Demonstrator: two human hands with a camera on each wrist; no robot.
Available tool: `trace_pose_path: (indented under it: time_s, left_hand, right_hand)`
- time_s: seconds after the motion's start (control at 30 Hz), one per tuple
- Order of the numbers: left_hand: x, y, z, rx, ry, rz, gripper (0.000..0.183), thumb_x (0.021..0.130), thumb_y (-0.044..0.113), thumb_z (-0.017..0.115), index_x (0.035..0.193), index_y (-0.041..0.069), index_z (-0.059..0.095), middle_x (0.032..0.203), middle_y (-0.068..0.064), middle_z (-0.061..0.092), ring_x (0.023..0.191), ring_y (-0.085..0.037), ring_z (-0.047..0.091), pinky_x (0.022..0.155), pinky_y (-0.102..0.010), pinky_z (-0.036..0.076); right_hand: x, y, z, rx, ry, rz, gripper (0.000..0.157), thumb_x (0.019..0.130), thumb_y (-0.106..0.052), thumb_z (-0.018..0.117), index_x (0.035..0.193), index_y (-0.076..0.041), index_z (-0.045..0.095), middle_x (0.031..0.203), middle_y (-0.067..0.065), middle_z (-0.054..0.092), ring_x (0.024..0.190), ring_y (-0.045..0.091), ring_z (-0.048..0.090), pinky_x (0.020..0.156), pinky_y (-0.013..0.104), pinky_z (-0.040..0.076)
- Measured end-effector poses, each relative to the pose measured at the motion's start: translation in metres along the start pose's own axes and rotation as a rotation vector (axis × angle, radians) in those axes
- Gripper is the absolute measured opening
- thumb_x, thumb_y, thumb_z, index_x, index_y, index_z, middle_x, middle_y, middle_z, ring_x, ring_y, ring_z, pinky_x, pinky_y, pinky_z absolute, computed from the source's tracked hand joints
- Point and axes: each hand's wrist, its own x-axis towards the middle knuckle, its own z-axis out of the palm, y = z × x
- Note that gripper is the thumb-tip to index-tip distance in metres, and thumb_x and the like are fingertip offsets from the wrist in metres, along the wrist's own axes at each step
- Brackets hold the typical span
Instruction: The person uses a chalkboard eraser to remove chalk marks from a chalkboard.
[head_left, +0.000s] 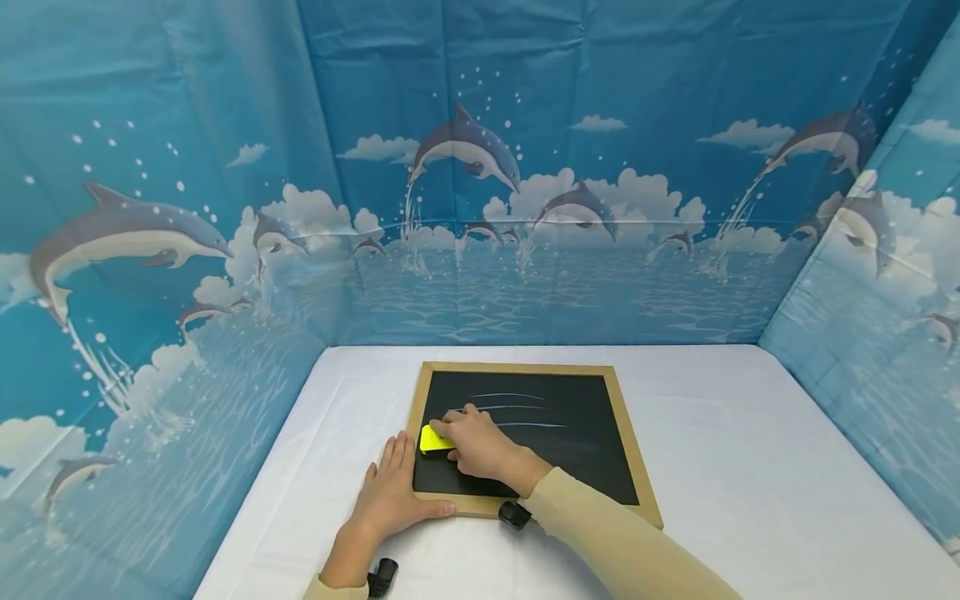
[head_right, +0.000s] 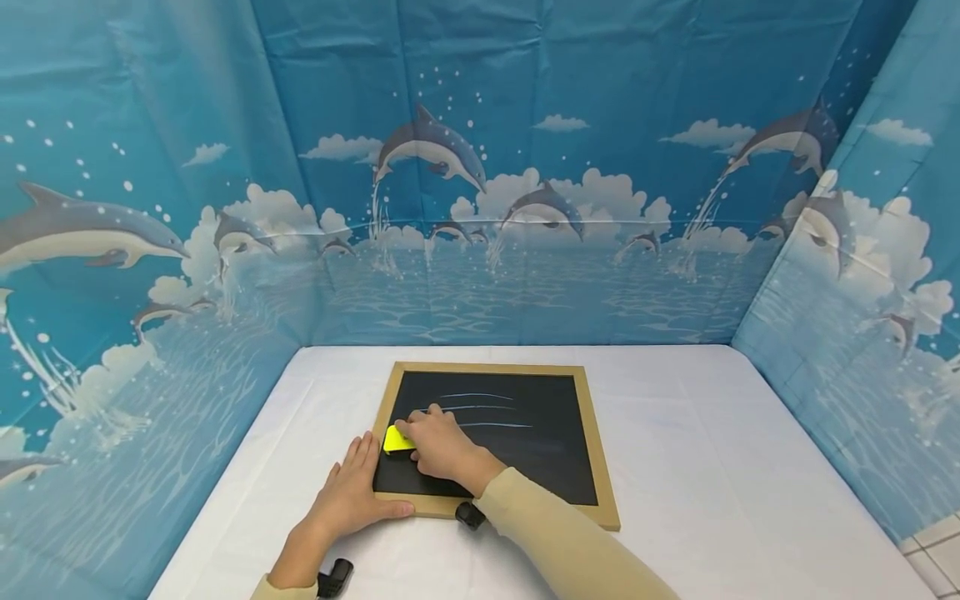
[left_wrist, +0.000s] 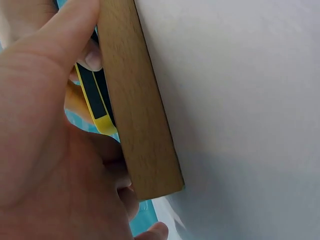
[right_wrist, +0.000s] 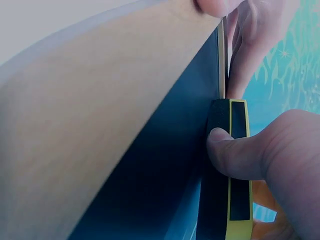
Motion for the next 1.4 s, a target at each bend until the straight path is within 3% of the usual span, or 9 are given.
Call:
trace_pose_path:
  time_s: [0.4,0.77,1.13,1.4]
  left_hand:
    - [0.002,-0.001,0.004,0.045,-0.016,-0.026,0.134,0.046,0.089,0.05,0.146,0.007,0.014,0.151,-0.009,0.007,0.137,-0.026,0.004,0.1,-0.063,0.011]
    - [0.004,0.002,0.007,0.033,-0.009,-0.004,0.134,0.047,0.089,0.049,0.146,0.006,0.015,0.151,-0.011,0.009,0.137,-0.029,0.006,0.1,-0.063,0.011]
    - [0.004,0.0,0.009,0.023,-0.023,-0.026,0.137,0.044,0.091,0.047,0.146,0.007,0.014,0.151,-0.009,0.008,0.137,-0.027,0.004,0.101,-0.061,0.009]
    - [0.003,-0.005,0.005,0.028,0.012,-0.003,0.136,0.045,0.09,0.049,0.146,0.006,0.014,0.151,-0.009,0.008,0.137,-0.028,0.005,0.101,-0.062,0.011]
  right_hand:
    - [-0.007,-0.003,0.0,-0.077,0.012,0.009,0.064,0.078,-0.027,0.072,0.136,-0.021,0.045,0.113,0.004,0.052,0.092,0.02,0.047,0.077,0.037,0.046]
    - [-0.025,0.013,-0.003,-0.098,-0.009,0.044,0.064,0.078,-0.027,0.073,0.136,-0.022,0.045,0.114,0.005,0.052,0.091,0.021,0.047,0.077,0.038,0.045]
    - [-0.058,0.034,-0.02,-0.093,-0.059,0.084,0.064,0.076,-0.025,0.074,0.134,-0.023,0.047,0.107,0.004,0.054,0.091,0.021,0.047,0.077,0.039,0.044]
    - [-0.086,0.058,-0.029,-0.147,-0.058,0.095,0.064,0.074,-0.025,0.076,0.133,-0.024,0.049,0.102,0.004,0.054,0.084,0.02,0.045,0.069,0.035,0.042]
